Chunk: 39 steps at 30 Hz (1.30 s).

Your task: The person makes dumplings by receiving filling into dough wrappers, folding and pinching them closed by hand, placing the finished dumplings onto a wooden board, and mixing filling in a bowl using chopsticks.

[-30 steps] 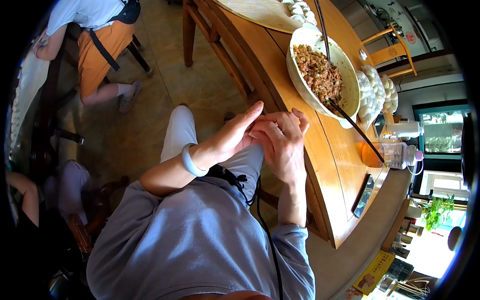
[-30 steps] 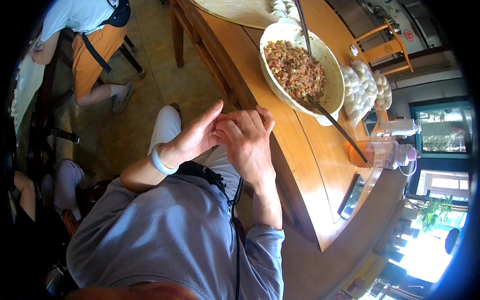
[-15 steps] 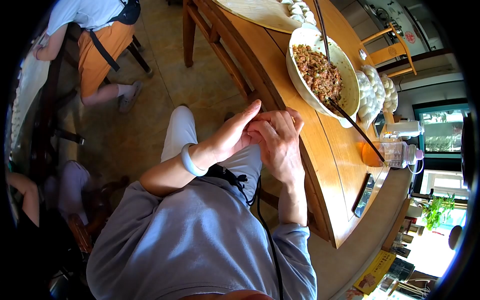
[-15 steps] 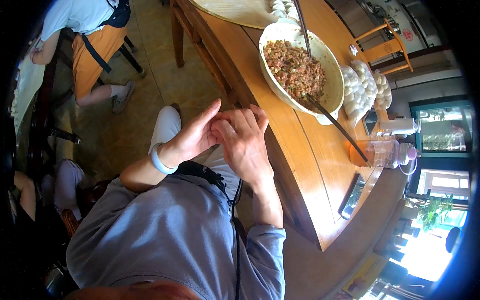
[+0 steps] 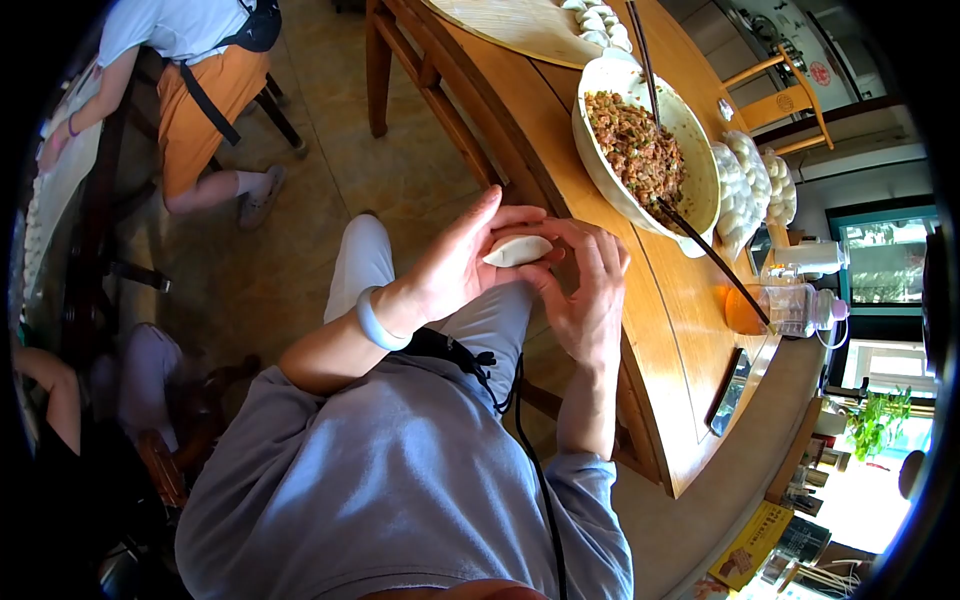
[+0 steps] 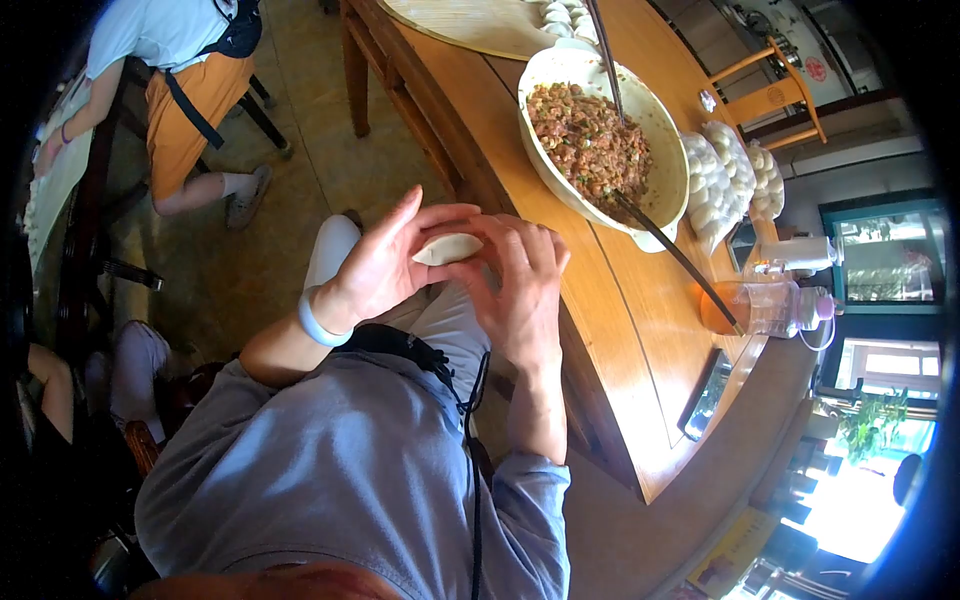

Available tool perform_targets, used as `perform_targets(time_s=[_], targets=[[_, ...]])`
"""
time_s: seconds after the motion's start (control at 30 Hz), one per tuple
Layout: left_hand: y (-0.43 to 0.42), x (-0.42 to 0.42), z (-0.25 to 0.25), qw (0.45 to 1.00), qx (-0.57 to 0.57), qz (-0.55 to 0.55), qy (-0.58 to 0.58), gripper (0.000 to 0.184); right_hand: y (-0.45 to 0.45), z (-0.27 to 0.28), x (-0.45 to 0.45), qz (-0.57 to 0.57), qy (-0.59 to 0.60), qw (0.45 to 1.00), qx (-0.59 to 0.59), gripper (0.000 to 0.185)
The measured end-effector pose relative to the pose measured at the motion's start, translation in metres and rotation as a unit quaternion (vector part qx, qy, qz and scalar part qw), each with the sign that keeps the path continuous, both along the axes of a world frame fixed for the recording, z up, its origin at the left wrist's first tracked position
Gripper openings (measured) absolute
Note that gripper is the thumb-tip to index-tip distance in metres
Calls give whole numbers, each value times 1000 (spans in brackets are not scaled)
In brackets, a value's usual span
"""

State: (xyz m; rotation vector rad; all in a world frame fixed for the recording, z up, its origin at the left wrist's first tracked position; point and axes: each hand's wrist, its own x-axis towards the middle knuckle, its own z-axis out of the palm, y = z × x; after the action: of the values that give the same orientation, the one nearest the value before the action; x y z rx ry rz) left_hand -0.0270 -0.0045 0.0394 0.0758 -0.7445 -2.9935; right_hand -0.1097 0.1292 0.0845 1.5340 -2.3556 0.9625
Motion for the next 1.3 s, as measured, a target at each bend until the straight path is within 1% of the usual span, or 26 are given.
perform_targets(time_s=[0.17,0.23,0.27,0.3,0.37,0.4,0.47,0.57,0.6,0.63,0.7,0.77,0.8,0.83,0.9,0.93,1.03,1.07,1.17,1.2,1.23,1.27,1.3], targets=[[-5,-1,0,1000,28,-10,8,60,3,-3,0,-15,-29,999,3,34],[-12,-6,1,1000,-6,-9,19,55,1,0,0,-20,-18,999,-20,34],[-18,-9,0,999,-24,-7,25,53,4,-1,-2,-22,-32,999,-30,32],[-26,-13,-4,999,-25,15,37,39,8,-1,-4,-38,-30,998,-30,31],[-50,-27,12,981,-176,56,59,32,16,-3,-8,-72,-24,997,-32,30],[-65,-37,23,973,-220,64,38,29,20,-3,-8,-94,-7,995,-32,27],[-98,-75,26,949,-301,96,8,26,31,-8,-11,-125,10,991,-39,25],[-140,-133,40,884,-443,150,-6,25,54,-19,-16,-187,39,981,-42,21],[-152,-156,40,864,-476,164,-16,27,59,-20,-16,-202,66,976,-54,14],[-163,-182,38,826,-537,166,-43,28,67,-23,-16,-227,85,968,-57,11],[-182,-231,32,736,-648,171,-99,29,84,-32,-18,-259,72,961,-60,13],[-191,-267,27,641,-725,215,-128,32,98,-42,-20,-299,55,951,-56,11],[-193,-282,24,614,-743,235,-125,31,103,-46,-20,-312,48,947,-53,10],[-197,-297,23,595,-762,227,-118,33,106,-47,-19,-319,39,946,-48,9],[-201,-324,20,590,-771,216,-104,36,105,-50,-22,-310,55,947,-63,10],[-204,-335,19,602,-768,202,-88,38,102,-50,-24,-311,64,946,-58,10],[-206,-350,20,585,-785,183,-88,40,94,-47,-26,-321,84,943,-33,10],[-217,-364,5,593,-779,195,-64,40,92,-48,-27,-326,88,941,-22,10],[-223,-358,4,543,-803,243,-28,39,90,-46,-24,-341,87,936,0,8],[-230,-369,-8,535,-803,259,-40,34,91,-45,-21,-341,88,936,0,8],[-219,-348,7,668,-712,219,-16,27,89,-47,-24,-319,90,944,-10,7],[-216,-342,8,677,-694,234,-75,26,90,-51,-25,-321,92,942,-29,7],[-227,-350,-2,646,-734,201,-59,23,91,-55,-26,-316,91,943,-49,8]])
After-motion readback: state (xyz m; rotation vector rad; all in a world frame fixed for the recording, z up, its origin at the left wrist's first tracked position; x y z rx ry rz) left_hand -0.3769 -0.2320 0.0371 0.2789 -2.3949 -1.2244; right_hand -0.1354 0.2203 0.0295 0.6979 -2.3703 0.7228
